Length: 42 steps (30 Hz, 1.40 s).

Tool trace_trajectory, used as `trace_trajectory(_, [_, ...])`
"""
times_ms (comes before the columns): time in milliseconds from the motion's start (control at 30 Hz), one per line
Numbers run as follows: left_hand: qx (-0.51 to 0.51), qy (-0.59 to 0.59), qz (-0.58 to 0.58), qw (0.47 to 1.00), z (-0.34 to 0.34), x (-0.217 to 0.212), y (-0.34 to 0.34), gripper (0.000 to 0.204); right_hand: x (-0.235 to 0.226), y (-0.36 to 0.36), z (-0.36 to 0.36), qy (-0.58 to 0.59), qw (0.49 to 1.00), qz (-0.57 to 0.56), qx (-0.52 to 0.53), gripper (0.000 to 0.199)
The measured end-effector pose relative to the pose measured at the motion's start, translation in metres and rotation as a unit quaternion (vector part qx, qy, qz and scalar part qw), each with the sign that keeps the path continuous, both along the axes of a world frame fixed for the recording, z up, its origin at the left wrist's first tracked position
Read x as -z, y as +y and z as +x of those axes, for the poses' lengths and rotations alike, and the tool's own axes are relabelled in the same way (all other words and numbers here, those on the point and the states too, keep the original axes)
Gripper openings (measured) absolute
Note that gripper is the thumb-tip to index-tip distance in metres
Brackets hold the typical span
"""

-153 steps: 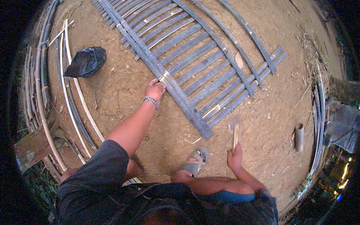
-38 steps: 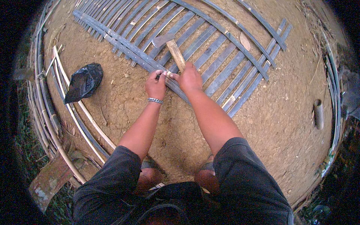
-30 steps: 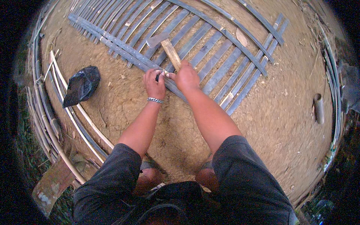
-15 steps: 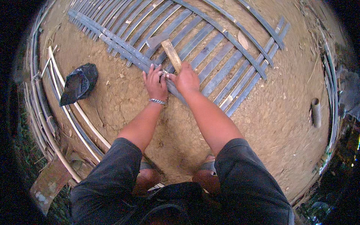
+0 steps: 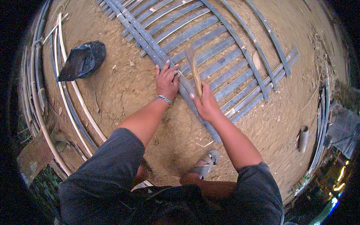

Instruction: The person uses a hammer to drive nails into a metal grate structure lying on the ground. They repeatedly pick up nails from a black bag and hammer them into the frame of the grate.

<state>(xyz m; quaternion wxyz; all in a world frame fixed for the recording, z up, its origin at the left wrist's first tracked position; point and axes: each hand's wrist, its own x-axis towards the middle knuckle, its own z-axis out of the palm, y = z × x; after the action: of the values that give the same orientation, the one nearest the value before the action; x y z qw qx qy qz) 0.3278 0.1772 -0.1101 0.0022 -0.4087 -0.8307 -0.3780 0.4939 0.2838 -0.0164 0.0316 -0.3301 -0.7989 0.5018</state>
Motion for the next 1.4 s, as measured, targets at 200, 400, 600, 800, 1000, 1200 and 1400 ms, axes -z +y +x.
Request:
trace_trajectory(200, [-0.003,-0.023,0.007,1.0,0.001,-0.01,0.0,0.013,-0.023,-0.013,0.033,-0.127,0.988,0.06,-0.07,0.049])
trace_trajectory(400, [-0.006,-0.029,0.013,0.999,0.001,-0.01,0.0,0.015,-0.026,-0.01,0.032,-0.157,0.982,0.066,-0.085,0.048])
trace_trajectory(600, [-0.005,-0.034,0.013,0.999,0.001,-0.011,0.0,0.018,-0.023,-0.01,0.032,-0.149,0.982,0.072,-0.087,0.047])
trace_trajectory(800, [-0.006,-0.035,0.018,0.999,0.001,-0.005,-0.001,0.018,-0.024,-0.003,0.028,-0.144,0.983,0.083,-0.072,0.048])
trace_trajectory(1000, [-0.007,-0.037,0.003,0.999,0.001,-0.004,-0.002,0.017,-0.017,0.002,0.034,-0.151,0.979,0.097,-0.097,0.047])
trace_trajectory(1200, [-0.005,-0.038,-0.003,0.999,0.0,-0.005,-0.001,0.019,-0.017,-0.002,0.038,-0.141,0.983,0.085,-0.086,0.05])
trace_trajectory(1400, [-0.007,-0.032,0.006,0.999,0.0,-0.005,-0.001,0.012,-0.023,-0.004,0.035,-0.12,0.985,0.095,-0.079,0.047])
